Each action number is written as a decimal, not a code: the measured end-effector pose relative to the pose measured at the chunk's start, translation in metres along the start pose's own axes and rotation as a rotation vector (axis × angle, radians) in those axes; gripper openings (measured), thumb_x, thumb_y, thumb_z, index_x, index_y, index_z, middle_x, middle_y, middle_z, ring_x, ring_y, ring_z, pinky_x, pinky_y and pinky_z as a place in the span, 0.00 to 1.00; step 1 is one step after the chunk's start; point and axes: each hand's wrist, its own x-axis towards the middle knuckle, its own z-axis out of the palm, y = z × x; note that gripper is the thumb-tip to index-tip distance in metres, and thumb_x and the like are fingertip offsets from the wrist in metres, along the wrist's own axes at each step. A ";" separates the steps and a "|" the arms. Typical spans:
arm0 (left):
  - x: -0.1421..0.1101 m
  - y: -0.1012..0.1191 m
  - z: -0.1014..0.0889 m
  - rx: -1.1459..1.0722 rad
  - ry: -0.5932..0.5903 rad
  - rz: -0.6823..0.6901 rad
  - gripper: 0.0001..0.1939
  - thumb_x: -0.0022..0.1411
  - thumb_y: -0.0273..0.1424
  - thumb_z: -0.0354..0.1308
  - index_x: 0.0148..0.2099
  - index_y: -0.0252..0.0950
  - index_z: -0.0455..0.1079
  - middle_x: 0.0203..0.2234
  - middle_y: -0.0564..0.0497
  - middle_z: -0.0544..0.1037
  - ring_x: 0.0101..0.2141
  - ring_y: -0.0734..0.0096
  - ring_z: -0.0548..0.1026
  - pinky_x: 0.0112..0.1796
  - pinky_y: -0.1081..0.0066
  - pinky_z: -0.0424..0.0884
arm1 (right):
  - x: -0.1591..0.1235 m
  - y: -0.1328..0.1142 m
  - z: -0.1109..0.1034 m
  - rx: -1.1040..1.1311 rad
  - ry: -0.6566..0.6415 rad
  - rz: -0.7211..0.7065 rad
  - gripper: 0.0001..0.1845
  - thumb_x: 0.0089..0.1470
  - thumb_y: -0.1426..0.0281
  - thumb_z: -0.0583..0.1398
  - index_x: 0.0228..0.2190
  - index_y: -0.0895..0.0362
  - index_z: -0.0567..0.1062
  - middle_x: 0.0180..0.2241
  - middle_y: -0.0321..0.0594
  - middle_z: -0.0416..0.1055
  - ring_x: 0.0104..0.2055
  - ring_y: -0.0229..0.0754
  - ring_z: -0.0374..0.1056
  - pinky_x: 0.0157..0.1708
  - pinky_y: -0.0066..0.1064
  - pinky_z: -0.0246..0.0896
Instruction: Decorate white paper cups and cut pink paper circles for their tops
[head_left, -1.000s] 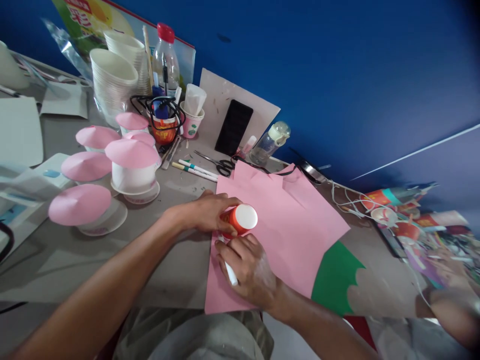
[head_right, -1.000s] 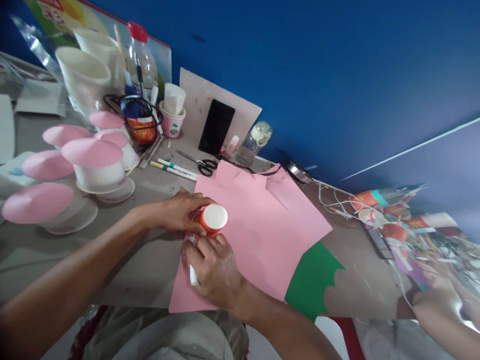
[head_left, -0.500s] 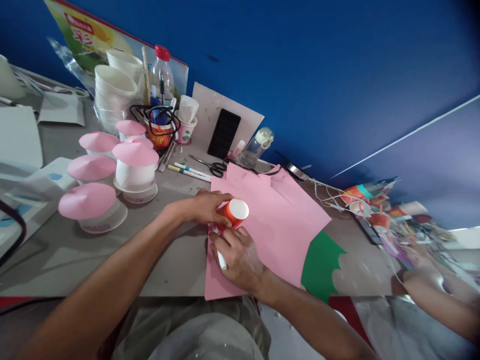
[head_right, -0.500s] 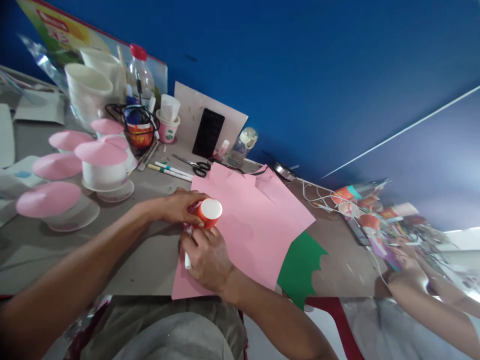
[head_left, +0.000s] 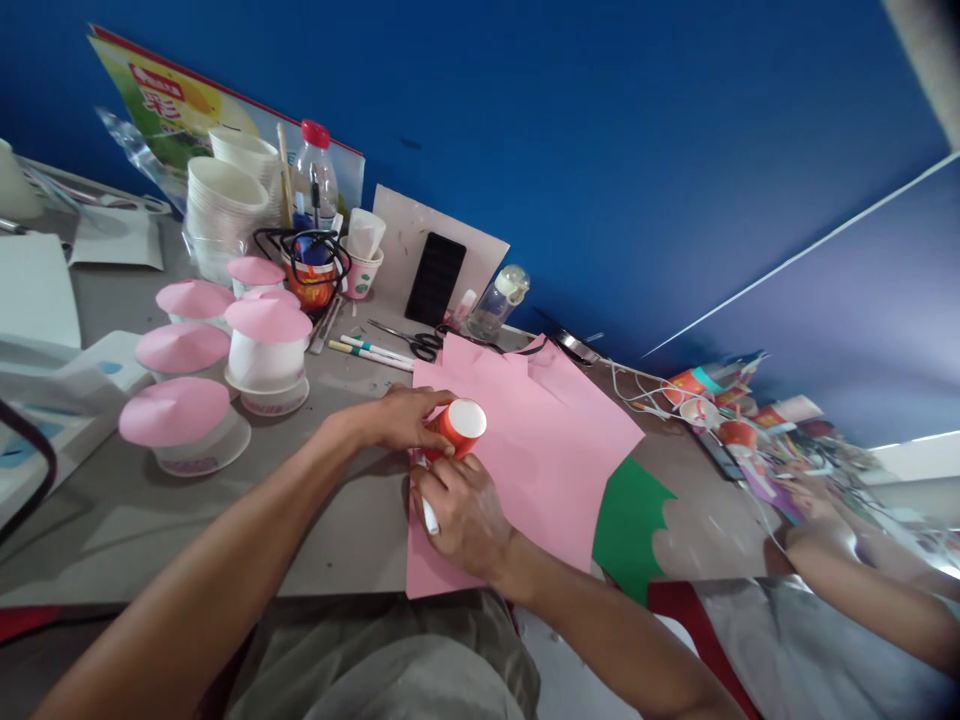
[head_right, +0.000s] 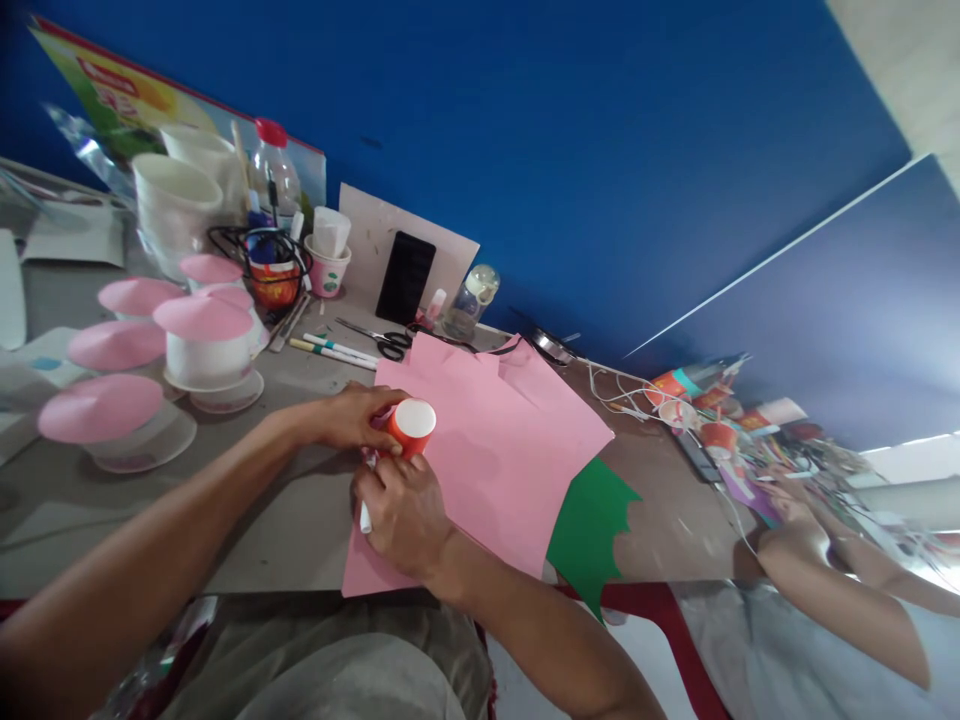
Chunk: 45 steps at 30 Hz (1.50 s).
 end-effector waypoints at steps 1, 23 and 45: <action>0.000 0.001 0.000 -0.005 -0.002 -0.001 0.34 0.53 0.48 0.59 0.59 0.39 0.62 0.50 0.44 0.73 0.47 0.55 0.72 0.48 0.63 0.62 | 0.000 0.000 0.000 0.002 0.004 0.002 0.11 0.57 0.72 0.54 0.38 0.61 0.75 0.28 0.43 0.70 0.32 0.45 0.64 0.34 0.37 0.53; 0.001 0.004 -0.003 -0.050 -0.054 -0.075 0.32 0.50 0.47 0.62 0.57 0.48 0.64 0.47 0.51 0.75 0.47 0.55 0.71 0.50 0.59 0.56 | -0.036 0.028 -0.029 0.286 -0.057 -0.005 0.11 0.58 0.72 0.52 0.38 0.59 0.74 0.26 0.39 0.69 0.27 0.39 0.61 0.32 0.34 0.47; -0.002 0.015 -0.012 -0.150 -0.078 -0.126 0.30 0.49 0.46 0.63 0.54 0.44 0.66 0.45 0.50 0.75 0.46 0.55 0.70 0.50 0.58 0.58 | -0.015 0.131 -0.040 1.370 0.270 0.695 0.21 0.61 0.59 0.54 0.52 0.57 0.67 0.25 0.37 0.74 0.21 0.36 0.63 0.26 0.31 0.60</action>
